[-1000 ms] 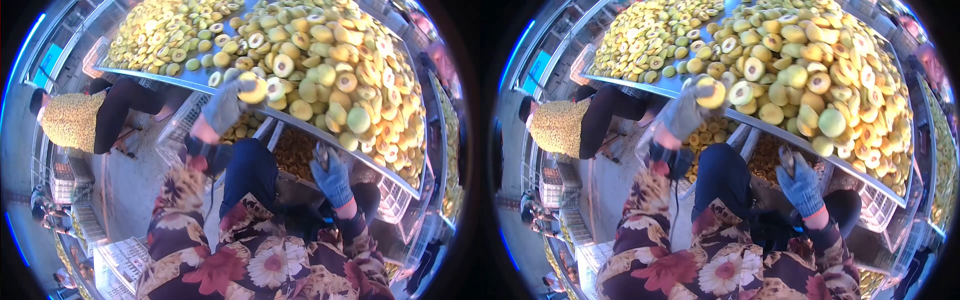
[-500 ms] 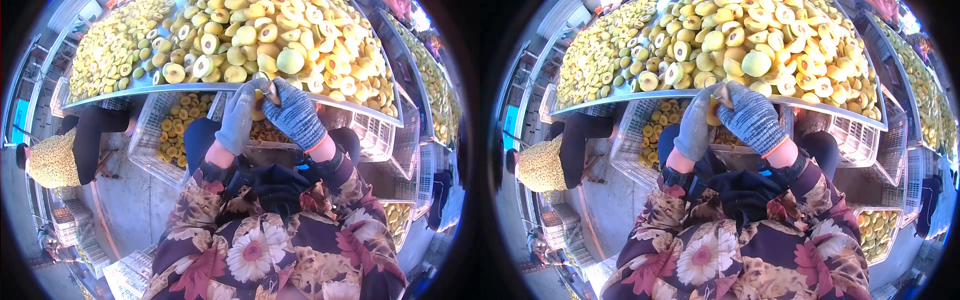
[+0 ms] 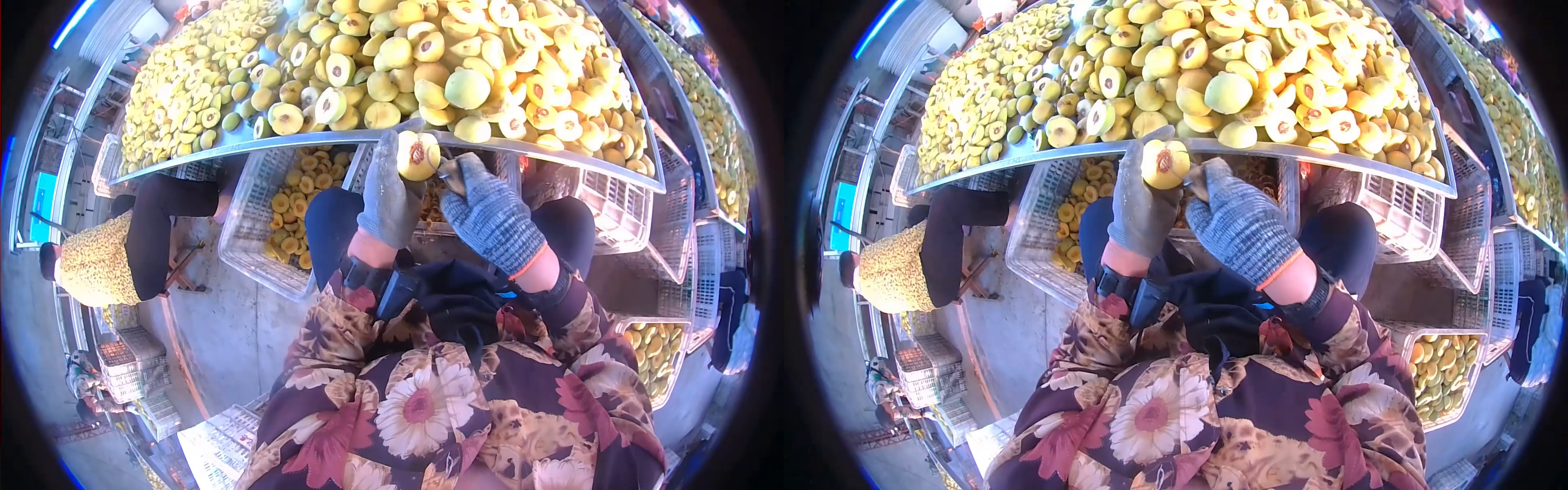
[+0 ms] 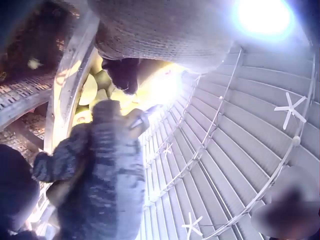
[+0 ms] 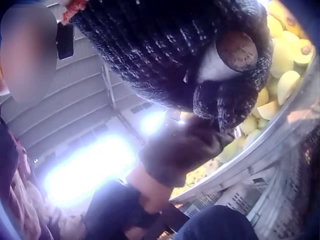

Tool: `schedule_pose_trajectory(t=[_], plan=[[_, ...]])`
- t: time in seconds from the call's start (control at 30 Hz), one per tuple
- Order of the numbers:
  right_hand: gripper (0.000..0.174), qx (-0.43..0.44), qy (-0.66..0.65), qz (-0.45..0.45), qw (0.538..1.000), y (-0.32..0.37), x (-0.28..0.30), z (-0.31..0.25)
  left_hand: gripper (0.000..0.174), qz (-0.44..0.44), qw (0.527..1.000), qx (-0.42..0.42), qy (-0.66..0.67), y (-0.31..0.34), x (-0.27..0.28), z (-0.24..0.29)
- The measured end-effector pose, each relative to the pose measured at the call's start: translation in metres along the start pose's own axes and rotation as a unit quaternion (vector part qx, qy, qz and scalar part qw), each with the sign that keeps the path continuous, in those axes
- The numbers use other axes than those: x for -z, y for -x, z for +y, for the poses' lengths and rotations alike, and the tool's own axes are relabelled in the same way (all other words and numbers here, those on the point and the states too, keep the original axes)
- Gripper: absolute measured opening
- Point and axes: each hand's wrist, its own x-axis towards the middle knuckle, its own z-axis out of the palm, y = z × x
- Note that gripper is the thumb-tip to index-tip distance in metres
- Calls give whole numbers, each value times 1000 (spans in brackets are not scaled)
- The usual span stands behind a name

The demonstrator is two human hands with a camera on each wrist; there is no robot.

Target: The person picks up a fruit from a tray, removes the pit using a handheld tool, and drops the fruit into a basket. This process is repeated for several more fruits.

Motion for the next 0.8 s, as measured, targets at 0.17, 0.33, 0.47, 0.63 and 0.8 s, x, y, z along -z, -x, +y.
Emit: schedule_pose_trajectory(t=[0.17,0.33,0.47,0.63,0.8], plan=[[37,34,-21,-21,999,-9,-15,3,24,-19,997,36,67,3,6,9],[31,-5,-30,-44,999,-9,-17,-2,19,57,982,87,155,12,-9,3],[34,-39,-30,-90,995,-10,-15,-10,19,87,987,89,104,25,-22,-22],[38,-51,-52,-117,990,-10,-24,-4,26,102,948,183,239,13,-21,-10],[38,-59,-173,-131,975,-8,-27,-1,33,122,730,347,576,3,-16,1]])
